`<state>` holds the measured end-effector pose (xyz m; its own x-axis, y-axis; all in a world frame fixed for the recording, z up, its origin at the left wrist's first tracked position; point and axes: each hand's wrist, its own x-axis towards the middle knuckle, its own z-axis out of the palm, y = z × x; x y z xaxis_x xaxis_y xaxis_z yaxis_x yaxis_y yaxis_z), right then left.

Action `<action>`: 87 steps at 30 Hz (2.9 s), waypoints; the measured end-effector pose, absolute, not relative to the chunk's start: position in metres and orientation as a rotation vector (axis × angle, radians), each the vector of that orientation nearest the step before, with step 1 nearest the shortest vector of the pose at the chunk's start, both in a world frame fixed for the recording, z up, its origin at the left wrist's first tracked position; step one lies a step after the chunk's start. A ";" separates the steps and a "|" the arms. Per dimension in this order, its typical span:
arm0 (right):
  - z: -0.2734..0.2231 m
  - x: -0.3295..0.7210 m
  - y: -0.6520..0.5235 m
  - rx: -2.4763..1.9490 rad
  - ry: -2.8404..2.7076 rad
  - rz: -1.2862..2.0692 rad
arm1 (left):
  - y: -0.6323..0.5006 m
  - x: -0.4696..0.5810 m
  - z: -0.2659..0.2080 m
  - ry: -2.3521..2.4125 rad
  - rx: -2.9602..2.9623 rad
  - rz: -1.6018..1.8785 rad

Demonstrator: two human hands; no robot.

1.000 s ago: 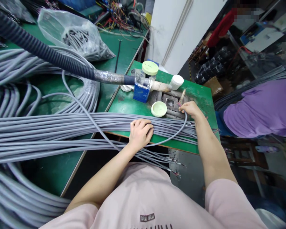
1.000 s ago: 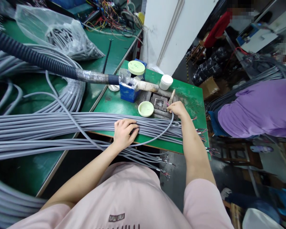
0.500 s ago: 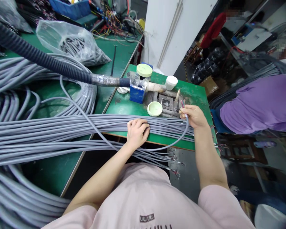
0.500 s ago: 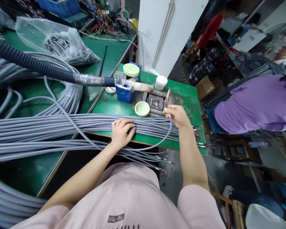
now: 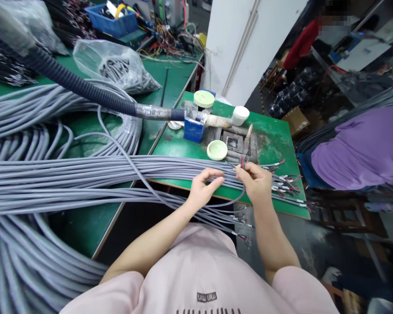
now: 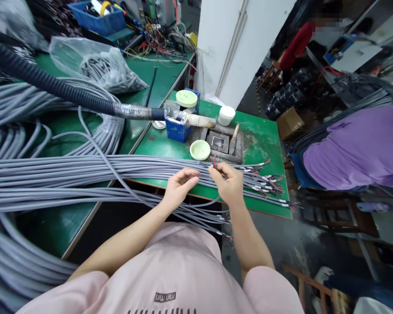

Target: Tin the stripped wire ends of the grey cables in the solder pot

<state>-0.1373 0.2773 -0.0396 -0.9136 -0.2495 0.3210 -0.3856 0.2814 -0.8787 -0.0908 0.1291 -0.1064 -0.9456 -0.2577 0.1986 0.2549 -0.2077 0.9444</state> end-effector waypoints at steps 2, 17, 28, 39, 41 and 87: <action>-0.042 -0.126 0.272 0.643 -2.422 1.605 | 0.141 -0.090 -0.098 -1.446 0.100 -2.560; -0.053 -0.115 0.269 0.599 -2.519 1.648 | 0.152 -0.087 -0.083 -1.098 0.287 -2.718; -0.055 -0.112 0.260 0.395 -2.372 1.823 | 0.156 -0.089 -0.079 -1.126 0.250 -2.714; -0.059 -0.116 0.263 0.377 -2.424 1.732 | 0.145 -0.093 -0.082 -1.301 0.226 -2.567; -0.058 -0.116 0.264 0.377 -2.420 1.737 | 0.142 -0.095 -0.083 -1.329 0.223 -2.545; -0.058 -0.127 0.282 0.437 -2.469 1.861 | 0.113 -0.094 -0.084 -2.031 -0.451 -1.705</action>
